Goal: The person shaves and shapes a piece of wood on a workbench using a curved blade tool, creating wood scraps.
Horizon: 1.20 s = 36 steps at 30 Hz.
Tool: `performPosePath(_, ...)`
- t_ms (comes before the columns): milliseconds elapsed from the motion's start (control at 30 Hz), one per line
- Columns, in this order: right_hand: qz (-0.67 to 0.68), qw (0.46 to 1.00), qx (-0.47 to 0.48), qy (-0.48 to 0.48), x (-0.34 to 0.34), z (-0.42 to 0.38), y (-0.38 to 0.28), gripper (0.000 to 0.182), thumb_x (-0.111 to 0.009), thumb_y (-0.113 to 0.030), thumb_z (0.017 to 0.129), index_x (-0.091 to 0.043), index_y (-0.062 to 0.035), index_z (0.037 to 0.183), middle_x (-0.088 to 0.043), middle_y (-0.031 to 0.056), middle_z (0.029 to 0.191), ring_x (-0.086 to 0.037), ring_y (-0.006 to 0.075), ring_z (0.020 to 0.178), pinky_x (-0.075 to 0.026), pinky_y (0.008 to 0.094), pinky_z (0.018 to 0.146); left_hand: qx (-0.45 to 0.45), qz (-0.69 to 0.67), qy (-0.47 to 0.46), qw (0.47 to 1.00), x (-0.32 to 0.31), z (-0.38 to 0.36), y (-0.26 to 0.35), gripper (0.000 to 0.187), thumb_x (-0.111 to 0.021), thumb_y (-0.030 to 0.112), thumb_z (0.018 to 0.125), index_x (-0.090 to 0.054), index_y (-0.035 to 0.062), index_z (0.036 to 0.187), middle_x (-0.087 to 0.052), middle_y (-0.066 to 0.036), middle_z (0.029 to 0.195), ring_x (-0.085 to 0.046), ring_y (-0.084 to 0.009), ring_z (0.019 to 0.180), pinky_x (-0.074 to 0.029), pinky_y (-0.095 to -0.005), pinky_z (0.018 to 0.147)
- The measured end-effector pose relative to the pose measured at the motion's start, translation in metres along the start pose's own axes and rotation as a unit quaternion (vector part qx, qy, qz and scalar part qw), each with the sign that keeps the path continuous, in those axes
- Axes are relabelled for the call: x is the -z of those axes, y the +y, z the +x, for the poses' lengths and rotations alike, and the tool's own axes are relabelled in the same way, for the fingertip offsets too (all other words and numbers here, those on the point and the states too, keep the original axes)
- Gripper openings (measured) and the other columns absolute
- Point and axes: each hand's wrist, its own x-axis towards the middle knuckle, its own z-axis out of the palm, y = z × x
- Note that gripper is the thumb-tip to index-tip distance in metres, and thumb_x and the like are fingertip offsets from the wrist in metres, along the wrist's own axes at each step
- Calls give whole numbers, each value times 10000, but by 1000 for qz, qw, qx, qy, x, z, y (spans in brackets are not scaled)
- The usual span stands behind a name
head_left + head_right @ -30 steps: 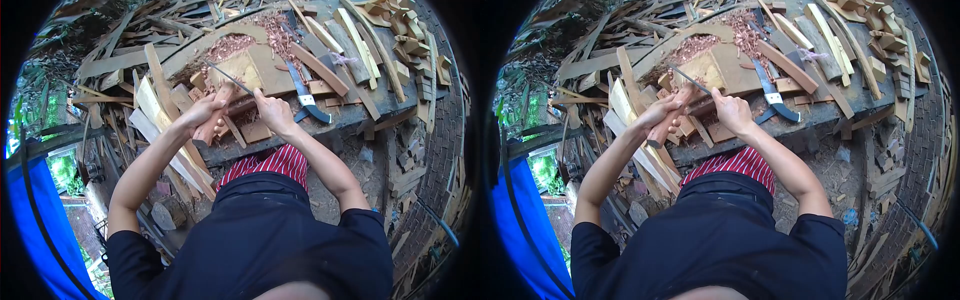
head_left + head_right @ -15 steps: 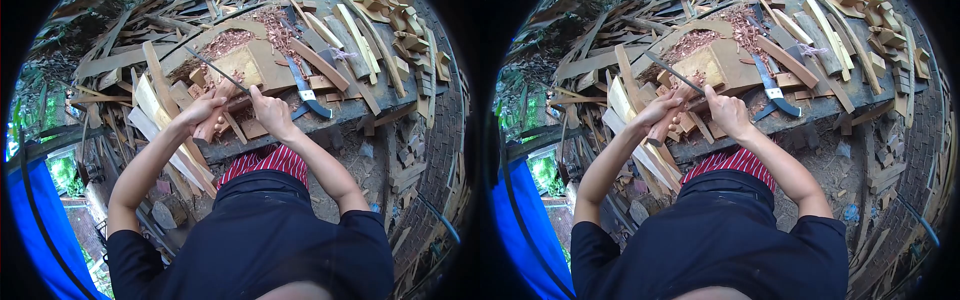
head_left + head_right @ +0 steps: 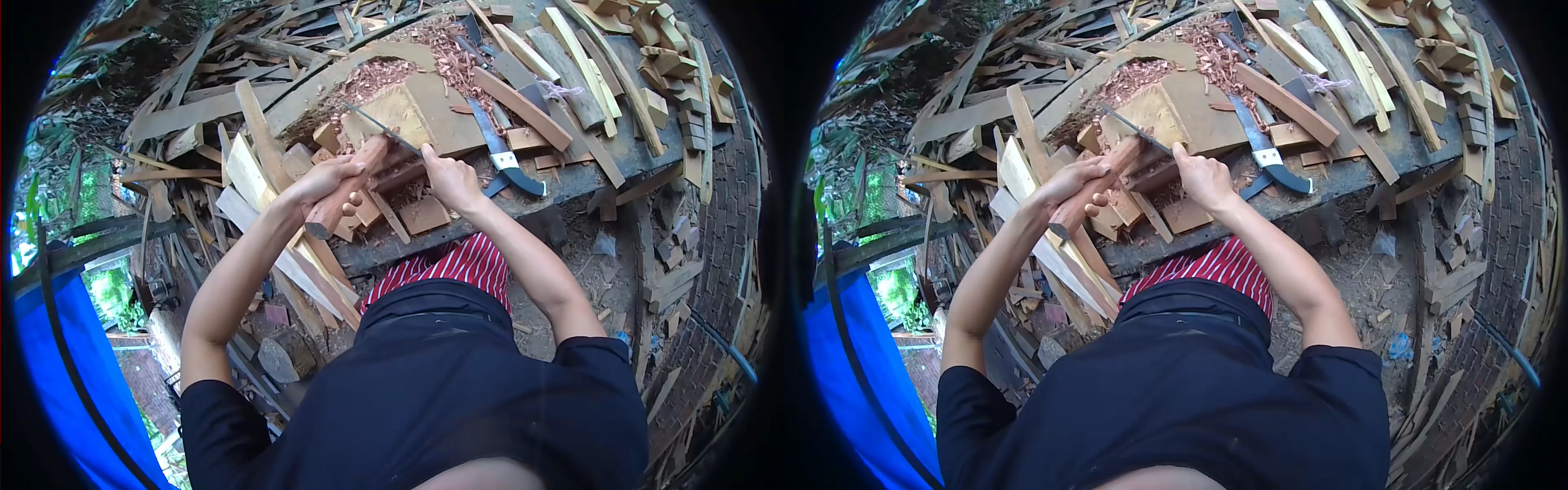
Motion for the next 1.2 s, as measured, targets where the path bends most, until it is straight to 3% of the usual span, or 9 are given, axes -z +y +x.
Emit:
performPosePath(300,74,993,28,82,30,-16,-33,254,-448,-67,862,-447,-8,1109,-654,187,679,-658,376,596,-524,505,509,60,-288,-83,952,20,7,-6,346,-358,240,1022,-308,-24,1240,-468,-160,1012,-456,-100,615,-425,-179,369)
performPosePath(367,-6,1000,11,2,0,-12,-21,260,-445,-63,860,-444,-21,1116,-656,194,694,-664,379,630,-526,510,525,65,-335,-80,937,20,5,-2,334,-363,225,1019,-308,-16,1244,-465,-168,1025,-456,-104,620,-424,-183,375)
performPosePath(433,30,999,0,13,-10,5,-5,381,-471,-63,849,-392,-31,1221,-641,220,694,-657,397,658,-515,519,542,60,-336,-84,936,20,4,-3,335,-370,222,1017,-308,-13,1249,-467,-172,1024,-457,-109,621,-428,-185,381)
performPosePath(533,9,1000,20,-10,9,-3,-16,351,-451,-73,875,-400,-25,1219,-635,216,676,-652,398,644,-512,515,534,60,-343,-100,932,22,3,2,340,-381,226,1015,-306,4,1262,-480,-165,1004,-465,-114,620,-433,-194,396)
performPosePath(600,74,994,54,67,21,-12,-30,336,-447,-68,877,-411,-23,1208,-631,212,663,-651,393,633,-511,509,523,67,-360,-132,921,27,7,-7,333,-383,234,1013,-308,3,1242,-496,-159,979,-474,-123,617,-432,-205,397)
performPosePath(767,-3,1000,-4,12,-13,-1,-6,351,-465,-51,830,-426,-25,1179,-640,200,669,-654,384,620,-519,498,525,75,-375,-152,911,35,10,-4,360,-376,203,1013,-289,8,1303,-467,-178,1035,-460,-120,632,-462,-216,434)
performPosePath(967,27,1000,3,1,21,-9,-28,315,-445,-51,846,-433,-35,1160,-641,202,666,-657,395,641,-523,512,543,45,-365,-118,922,25,2,-10,349,-371,206,1017,-290,-4,1283,-460,-166,1024,-448,-114,631,-417,-186,393)
performPosePath(1033,72,993,30,86,30,-18,-38,327,-459,-31,832,-438,-34,1159,-642,198,666,-655,396,639,-523,508,540,63,-369,-118,919,30,5,-12,349,-368,212,1019,-289,-4,1282,-462,-166,1027,-449,-116,632,-420,-191,392)
performPosePath(1200,12,1000,-15,-5,-6,-2,-6,335,-449,-39,837,-420,-37,1171,-652,218,721,-658,412,691,-524,525,579,52,-354,-112,927,26,3,-13,357,-376,222,1018,-290,-7,1278,-466,-169,1033,-445,-116,626,-410,-187,397)
